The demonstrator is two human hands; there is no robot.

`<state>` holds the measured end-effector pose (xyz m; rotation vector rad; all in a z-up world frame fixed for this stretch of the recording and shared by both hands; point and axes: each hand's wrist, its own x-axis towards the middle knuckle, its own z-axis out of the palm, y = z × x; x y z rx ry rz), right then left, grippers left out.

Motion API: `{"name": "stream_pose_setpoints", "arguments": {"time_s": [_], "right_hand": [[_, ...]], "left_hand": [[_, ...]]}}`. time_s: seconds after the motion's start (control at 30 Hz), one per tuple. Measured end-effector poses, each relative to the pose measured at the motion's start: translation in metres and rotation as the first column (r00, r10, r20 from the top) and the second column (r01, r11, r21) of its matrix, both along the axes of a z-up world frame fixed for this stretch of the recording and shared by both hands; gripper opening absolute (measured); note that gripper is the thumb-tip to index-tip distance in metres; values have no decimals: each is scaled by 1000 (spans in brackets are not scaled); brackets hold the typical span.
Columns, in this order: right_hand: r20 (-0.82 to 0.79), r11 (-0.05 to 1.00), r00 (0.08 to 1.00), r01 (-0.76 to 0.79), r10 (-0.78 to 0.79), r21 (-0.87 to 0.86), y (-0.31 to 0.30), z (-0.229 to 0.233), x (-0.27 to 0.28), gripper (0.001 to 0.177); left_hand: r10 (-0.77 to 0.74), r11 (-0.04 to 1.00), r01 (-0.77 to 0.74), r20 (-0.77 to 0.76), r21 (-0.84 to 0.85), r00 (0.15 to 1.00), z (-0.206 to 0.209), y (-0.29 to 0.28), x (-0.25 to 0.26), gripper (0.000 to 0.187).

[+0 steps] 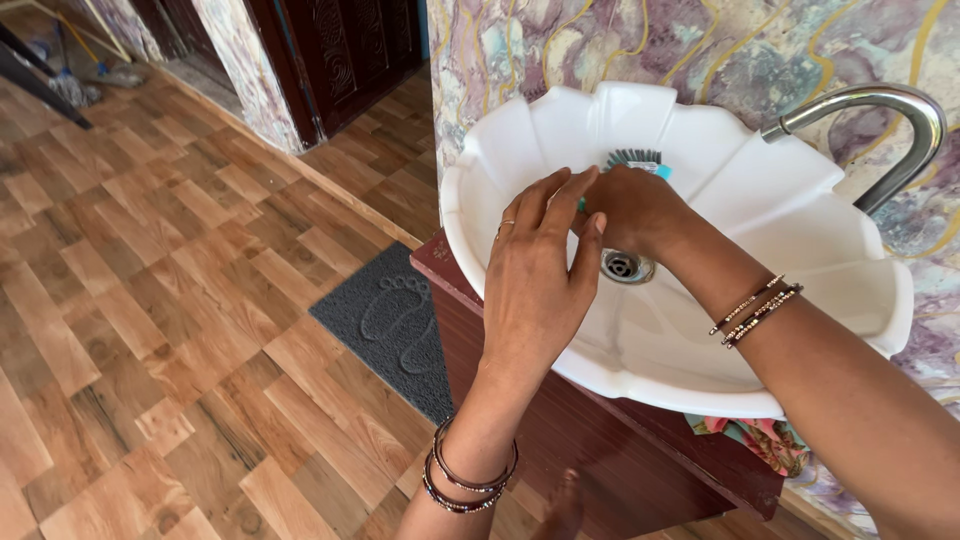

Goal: The person is cleaning the drain and surfaces of a white pedestal sink using a blue toothbrush.

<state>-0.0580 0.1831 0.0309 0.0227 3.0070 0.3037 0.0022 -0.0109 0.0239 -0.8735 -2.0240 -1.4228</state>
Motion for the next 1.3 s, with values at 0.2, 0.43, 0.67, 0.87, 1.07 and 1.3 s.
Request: {"name": "stream_pose_setpoints", "arguments": {"time_s": [0.2,0.43,0.67,0.87,1.07,1.3], "right_hand": [[-16,938,943,327,-331,-117,39,25,3,53],[-328,895,834,427,-444,-128,117,-1,-1,25],[-425,899,793,377,-437,-222,109,-5,-10,45],[-520,932,779,229,-349,-282,83,2,-1,48],[-498,953,818,194,-289,-234,58,9,3,36],[-560,966,796,258,-228,-26,64,7,1,28]], "left_hand": [[-14,1000,15,24,-14,1000,5,-2,2,39],[-47,999,47,-25,13,999,10,-1,0,39],[-19,1000,19,45,5,999,8,-2,2,37],[36,999,-35,43,-28,998,6,-1,6,36],[67,996,-64,47,-55,997,7,0,6,35],[79,989,-70,65,-131,995,4,2,5,34]]}}
